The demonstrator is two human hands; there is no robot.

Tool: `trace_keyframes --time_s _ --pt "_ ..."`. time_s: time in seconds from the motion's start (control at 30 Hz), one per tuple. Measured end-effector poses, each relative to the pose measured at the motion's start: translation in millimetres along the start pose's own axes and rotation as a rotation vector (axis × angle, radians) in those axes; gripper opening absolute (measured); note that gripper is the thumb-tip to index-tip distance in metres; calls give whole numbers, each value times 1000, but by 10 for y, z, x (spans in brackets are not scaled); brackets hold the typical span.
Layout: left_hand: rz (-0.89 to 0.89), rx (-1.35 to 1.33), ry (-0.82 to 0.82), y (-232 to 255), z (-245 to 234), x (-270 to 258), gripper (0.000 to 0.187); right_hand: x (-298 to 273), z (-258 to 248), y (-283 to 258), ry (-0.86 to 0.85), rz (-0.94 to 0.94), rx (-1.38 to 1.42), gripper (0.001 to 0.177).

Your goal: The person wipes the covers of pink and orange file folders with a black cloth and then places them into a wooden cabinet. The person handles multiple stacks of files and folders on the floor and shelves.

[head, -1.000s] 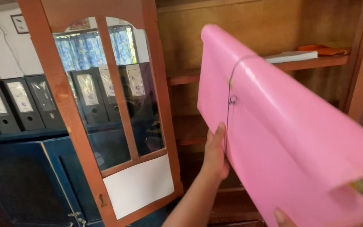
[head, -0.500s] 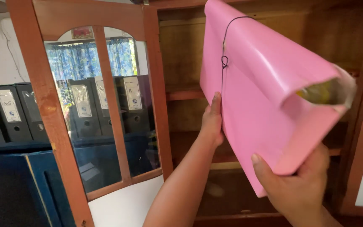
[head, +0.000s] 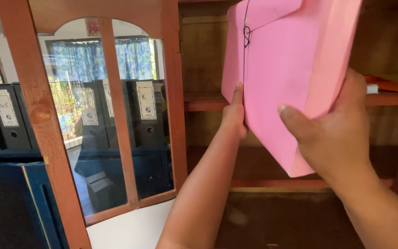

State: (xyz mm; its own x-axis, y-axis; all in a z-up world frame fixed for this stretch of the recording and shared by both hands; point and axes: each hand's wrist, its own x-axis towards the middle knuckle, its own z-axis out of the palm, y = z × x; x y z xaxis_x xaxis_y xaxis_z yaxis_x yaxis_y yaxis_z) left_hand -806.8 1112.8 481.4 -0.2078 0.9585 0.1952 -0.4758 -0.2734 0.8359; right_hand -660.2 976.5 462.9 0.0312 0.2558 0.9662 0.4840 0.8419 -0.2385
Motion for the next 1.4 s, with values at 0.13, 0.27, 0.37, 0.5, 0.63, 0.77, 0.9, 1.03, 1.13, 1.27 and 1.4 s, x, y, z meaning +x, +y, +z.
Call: trace_keyframes --time_s 0.13,0.27,0.37,0.5,0.63,0.77,0.9,1.03,1.13,1.27,1.4 --pt "18 -131 -19 -116 12 314 83 212 101 30 -6 28 11 63" --pt "-53 -327 -114 -163 0 69 76 391 248 48 -6 -50 42 62" --pt "23 -367 -169 -227 -74 -57 63 512 426 146 36 -195 -12 54" --pt "167 -300 -110 -163 -178 -270 62 644 763 237 95 -199 106 45" --pt "417 16 7 -10 -356 -446 76 825 1068 273 124 -72 72 48" --pt "701 126 -37 35 -573 -394 66 1012 1392 365 86 29 67 53" --pt "771 366 5 188 -583 -498 67 1133 1722 446 74 123 18 61" --pt "797 421 155 291 -505 -380 66 1179 1909 480 24 247 -21 66" --pt "833 497 186 430 -491 -214 71 1155 1883 448 -35 249 60 70" --pt "826 468 152 622 -317 -67 80 1175 1810 527 -110 268 174 72" --pt "736 629 178 742 -18 -294 95 1032 1596 749 -420 124 583 97"
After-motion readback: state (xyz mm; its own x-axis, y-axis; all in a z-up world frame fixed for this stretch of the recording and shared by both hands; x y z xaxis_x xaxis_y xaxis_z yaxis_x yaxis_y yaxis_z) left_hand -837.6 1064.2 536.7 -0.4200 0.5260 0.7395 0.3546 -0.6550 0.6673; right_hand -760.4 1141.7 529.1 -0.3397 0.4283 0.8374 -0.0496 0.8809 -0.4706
